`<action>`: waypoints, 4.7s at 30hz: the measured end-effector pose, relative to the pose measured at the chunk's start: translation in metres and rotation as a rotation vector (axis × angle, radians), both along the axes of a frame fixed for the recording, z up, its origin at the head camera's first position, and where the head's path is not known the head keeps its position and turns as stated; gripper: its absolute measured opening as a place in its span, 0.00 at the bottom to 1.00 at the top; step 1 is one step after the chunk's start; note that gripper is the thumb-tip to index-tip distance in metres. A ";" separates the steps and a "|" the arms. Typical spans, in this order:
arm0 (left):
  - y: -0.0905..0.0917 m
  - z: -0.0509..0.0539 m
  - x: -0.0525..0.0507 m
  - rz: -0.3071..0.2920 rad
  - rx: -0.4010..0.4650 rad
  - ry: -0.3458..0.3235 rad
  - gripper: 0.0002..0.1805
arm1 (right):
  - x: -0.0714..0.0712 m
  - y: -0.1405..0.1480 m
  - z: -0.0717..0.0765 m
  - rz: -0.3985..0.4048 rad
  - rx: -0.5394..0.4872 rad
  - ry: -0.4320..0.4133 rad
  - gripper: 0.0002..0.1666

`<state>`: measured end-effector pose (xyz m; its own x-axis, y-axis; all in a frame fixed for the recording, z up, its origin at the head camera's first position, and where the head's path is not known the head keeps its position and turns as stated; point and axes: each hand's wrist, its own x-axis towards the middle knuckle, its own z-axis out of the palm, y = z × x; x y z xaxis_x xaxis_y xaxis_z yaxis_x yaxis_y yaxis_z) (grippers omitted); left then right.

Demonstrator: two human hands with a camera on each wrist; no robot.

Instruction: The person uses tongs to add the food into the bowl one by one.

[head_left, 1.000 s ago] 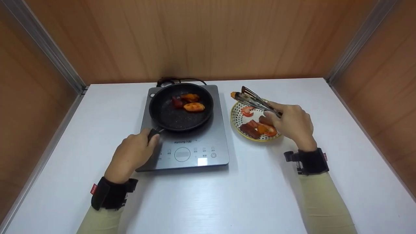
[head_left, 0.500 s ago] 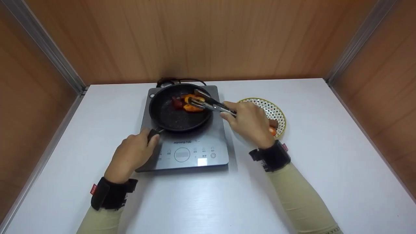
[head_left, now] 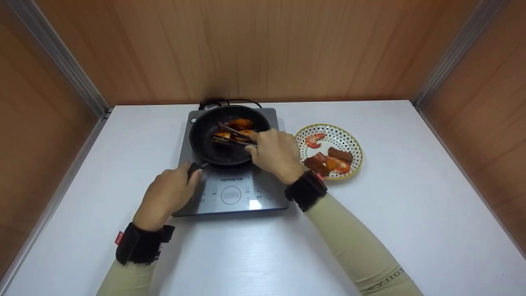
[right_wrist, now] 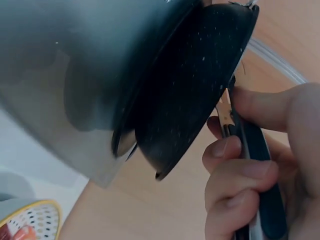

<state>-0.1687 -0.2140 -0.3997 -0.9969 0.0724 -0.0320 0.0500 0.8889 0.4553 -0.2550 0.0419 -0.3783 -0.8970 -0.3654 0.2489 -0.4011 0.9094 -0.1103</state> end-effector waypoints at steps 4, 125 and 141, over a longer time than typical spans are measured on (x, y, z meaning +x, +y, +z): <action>-0.001 0.000 0.000 0.001 0.002 -0.004 0.17 | -0.002 -0.015 0.001 0.001 0.031 0.025 0.17; 0.000 0.003 0.002 -0.009 0.007 -0.014 0.17 | 0.016 0.298 0.012 -0.235 -0.027 -0.578 0.35; 0.001 0.002 0.001 -0.009 -0.014 -0.009 0.17 | 0.008 0.294 0.000 -0.273 -0.020 -0.569 0.38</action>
<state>-0.1679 -0.2132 -0.3973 -0.9959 0.0808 -0.0418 0.0540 0.8945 0.4437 -0.2473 0.3354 -0.3788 -0.9512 -0.1048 -0.2901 -0.0284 0.9663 -0.2559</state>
